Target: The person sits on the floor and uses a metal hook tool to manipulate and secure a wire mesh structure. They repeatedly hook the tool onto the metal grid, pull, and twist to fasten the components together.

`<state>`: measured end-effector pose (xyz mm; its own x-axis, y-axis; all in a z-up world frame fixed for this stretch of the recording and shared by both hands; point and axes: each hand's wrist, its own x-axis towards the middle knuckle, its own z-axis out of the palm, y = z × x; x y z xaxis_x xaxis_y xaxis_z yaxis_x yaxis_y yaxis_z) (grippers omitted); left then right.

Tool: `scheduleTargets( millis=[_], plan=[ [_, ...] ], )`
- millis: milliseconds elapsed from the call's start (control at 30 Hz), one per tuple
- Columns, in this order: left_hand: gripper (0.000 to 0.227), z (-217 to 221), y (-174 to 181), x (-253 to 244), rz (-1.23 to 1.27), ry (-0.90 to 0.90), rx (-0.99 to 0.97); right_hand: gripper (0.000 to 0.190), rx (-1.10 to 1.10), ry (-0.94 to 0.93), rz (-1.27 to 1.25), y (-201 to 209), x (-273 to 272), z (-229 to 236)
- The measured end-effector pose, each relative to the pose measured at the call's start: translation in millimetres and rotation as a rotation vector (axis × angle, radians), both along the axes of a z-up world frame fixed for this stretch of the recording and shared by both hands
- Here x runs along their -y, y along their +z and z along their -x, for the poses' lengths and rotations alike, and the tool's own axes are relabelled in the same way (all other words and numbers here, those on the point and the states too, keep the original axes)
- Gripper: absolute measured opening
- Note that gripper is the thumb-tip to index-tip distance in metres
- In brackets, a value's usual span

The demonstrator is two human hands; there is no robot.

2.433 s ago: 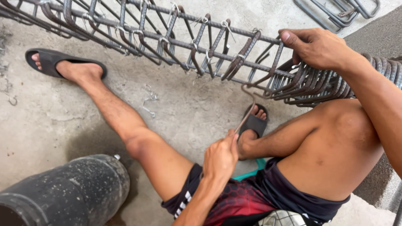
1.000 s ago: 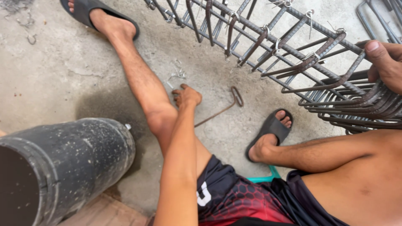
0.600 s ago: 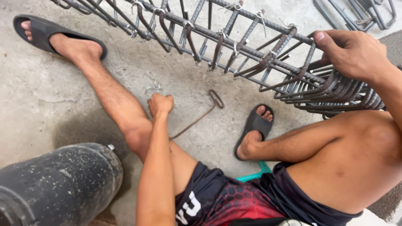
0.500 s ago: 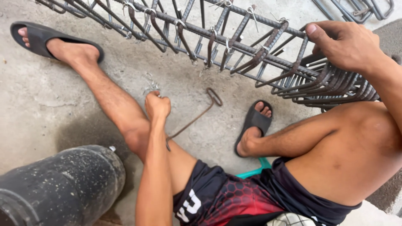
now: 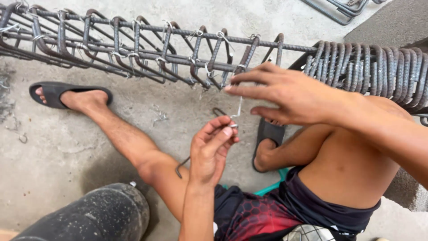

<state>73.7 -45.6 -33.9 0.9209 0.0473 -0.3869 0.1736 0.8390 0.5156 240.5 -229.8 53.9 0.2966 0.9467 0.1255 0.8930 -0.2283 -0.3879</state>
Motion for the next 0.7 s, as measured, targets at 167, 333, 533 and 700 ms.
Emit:
scheduleTargets(
  millis=[167, 333, 533, 700],
  plan=[
    [0.028, -5, -9, 16, -0.004, -0.009, -0.002, 0.033, -0.165, 0.104, -0.059, -19, -3, 4],
    [0.037, -1, -14, 24, -0.121, 0.029, -0.073, 0.024, -0.29, -0.007, 0.139, -32, -5, 12],
    [0.037, -4, -14, 33, -0.069, 0.101, 0.019, 0.023, -0.387, -0.062, 0.2, -11, 5, 16],
    [0.046, -12, -10, 25, 0.088, 0.057, 0.112, 0.02, -0.325, -0.263, 0.05, 21, 14, 4]
  ],
)
